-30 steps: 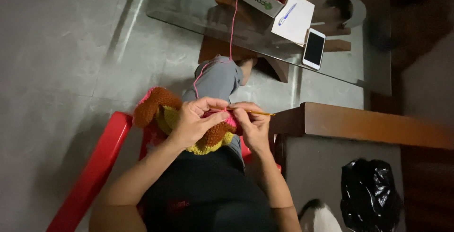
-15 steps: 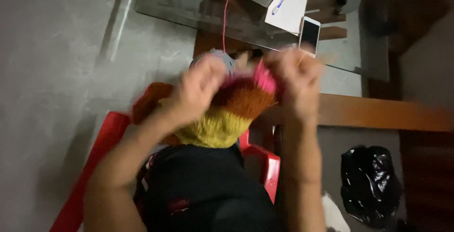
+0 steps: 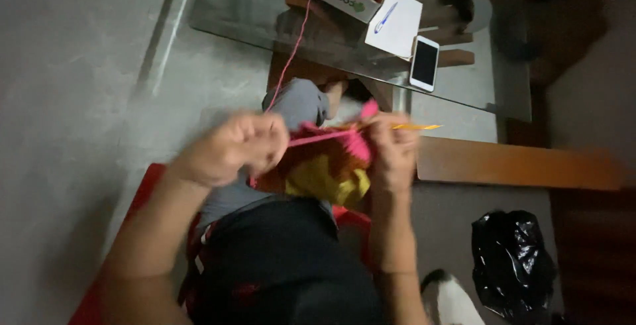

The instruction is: A person is crocheting a multi-colored piece of fabric using a crochet hook and pink yarn.

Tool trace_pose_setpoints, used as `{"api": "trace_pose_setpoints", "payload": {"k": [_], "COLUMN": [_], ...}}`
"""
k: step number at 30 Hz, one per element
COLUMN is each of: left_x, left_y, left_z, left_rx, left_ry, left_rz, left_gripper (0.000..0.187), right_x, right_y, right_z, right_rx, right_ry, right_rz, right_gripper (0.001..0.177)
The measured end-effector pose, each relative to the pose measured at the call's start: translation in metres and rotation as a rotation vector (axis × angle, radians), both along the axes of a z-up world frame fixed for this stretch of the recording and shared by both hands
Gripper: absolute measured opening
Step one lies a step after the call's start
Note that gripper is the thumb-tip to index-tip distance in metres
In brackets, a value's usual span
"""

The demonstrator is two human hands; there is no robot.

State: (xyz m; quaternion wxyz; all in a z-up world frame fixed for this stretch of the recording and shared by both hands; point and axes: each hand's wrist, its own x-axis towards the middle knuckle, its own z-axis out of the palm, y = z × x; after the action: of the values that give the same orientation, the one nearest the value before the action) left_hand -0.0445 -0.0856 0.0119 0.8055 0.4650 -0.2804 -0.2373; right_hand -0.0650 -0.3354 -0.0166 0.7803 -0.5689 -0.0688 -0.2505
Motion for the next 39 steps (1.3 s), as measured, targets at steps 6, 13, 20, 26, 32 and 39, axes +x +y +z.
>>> {"api": "trace_pose_setpoints", "payload": {"k": [6,13,20,26,32,39], "left_x": [-0.011,0.011,0.030,-0.023,-0.003,0.028], "left_y": [-0.039,-0.038,0.005,0.019,0.004,-0.035], "left_z": [-0.013,-0.029,0.009,0.133,0.097,-0.059], "left_rx": [-0.088,0.615,-0.148,0.110,0.705,1.087], "left_ry": [-0.072,-0.759,-0.596,-0.913,-1.433,-1.289], "left_rz": [0.283,0.570,0.077,0.713,1.179,0.875], "left_gripper": [0.085,0.030,0.013,0.029,0.021,0.026], "right_x": [-0.002,-0.023,-0.014,-0.023,-0.003,0.017], "right_y": [-0.023,-0.044,0.010,0.061,0.035,-0.021], "right_z": [-0.082,-0.053,0.070,0.200,0.114,-0.100], "right_rx": [0.244,0.196,-0.034,0.072,0.084,0.115], "right_ry": [0.212,0.084,-0.124,-0.226,-0.207,0.269], "right_rz": [0.102,0.087,0.348,0.329,0.415,0.143], "right_gripper": [0.021,0.027,0.014,0.020,0.008,0.018]}}
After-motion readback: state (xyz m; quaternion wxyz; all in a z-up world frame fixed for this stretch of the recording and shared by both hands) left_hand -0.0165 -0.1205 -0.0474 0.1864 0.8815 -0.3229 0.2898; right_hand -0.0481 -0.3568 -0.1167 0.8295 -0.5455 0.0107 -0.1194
